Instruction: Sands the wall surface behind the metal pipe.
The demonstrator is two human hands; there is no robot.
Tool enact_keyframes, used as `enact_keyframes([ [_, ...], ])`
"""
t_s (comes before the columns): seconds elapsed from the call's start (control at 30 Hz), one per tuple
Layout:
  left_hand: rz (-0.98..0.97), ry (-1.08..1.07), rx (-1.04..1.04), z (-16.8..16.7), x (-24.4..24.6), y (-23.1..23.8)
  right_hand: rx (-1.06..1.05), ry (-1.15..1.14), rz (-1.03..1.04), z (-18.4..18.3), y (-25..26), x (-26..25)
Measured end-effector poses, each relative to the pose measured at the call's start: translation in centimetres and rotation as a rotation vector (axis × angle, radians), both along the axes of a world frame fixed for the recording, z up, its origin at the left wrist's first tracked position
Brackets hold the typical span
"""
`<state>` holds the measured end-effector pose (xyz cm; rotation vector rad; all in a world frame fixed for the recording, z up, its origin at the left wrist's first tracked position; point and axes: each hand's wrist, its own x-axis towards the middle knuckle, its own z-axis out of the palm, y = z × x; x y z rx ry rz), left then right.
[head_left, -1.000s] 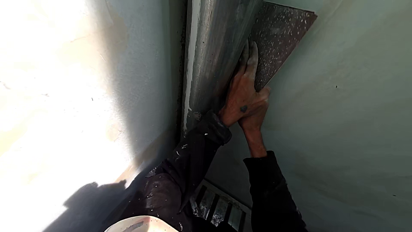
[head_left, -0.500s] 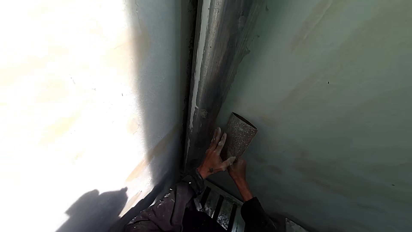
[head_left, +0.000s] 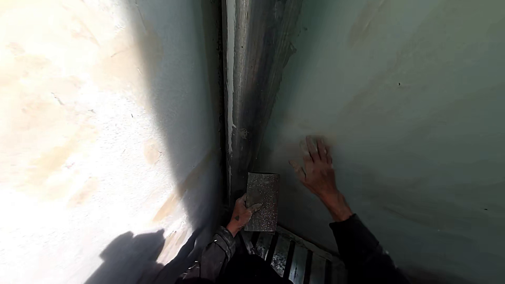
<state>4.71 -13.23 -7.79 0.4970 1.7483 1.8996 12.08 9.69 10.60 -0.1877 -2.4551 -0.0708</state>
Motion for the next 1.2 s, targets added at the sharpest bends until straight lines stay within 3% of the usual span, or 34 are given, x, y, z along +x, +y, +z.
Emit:
enact_keyframes([
  [0.07,0.030,0.051,-0.064,-0.8,0.5,-0.8,0.294,0.118,0.001,7.4,1.3,-4.2],
  [0.13,0.048,0.067,-0.100,-1.3,1.0,-1.3,0.450,0.233,-0.055,14.1,1.7,-8.4],
  [0.23,0.106,0.071,-0.117,-2.4,1.4,-1.8,0.523,0.263,-0.111,19.0,1.4,-12.5],
  [0.37,0.212,0.089,-0.147,-3.6,1.5,-3.4,0.614,0.239,0.079,15.1,1.6,-13.3],
  [0.5,0.298,0.094,-0.182,-4.6,1.1,-5.2,0.665,0.109,0.121,11.0,2.2,-12.0],
  [0.7,0.346,0.097,-0.215,-5.5,1.1,-6.2,0.684,-0.005,0.188,8.8,2.5,-11.3],
  [0.83,0.356,0.112,-0.223,-5.4,1.6,-6.2,0.702,-0.017,0.251,9.5,3.2,-10.6],
  [1.07,0.347,0.166,-0.176,-3.8,2.0,-6.0,0.660,0.097,0.092,16.0,3.3,-10.6],
  [1.2,0.272,0.287,-0.114,-0.8,2.2,-4.0,0.511,0.127,0.084,15.6,2.1,-9.6],
])
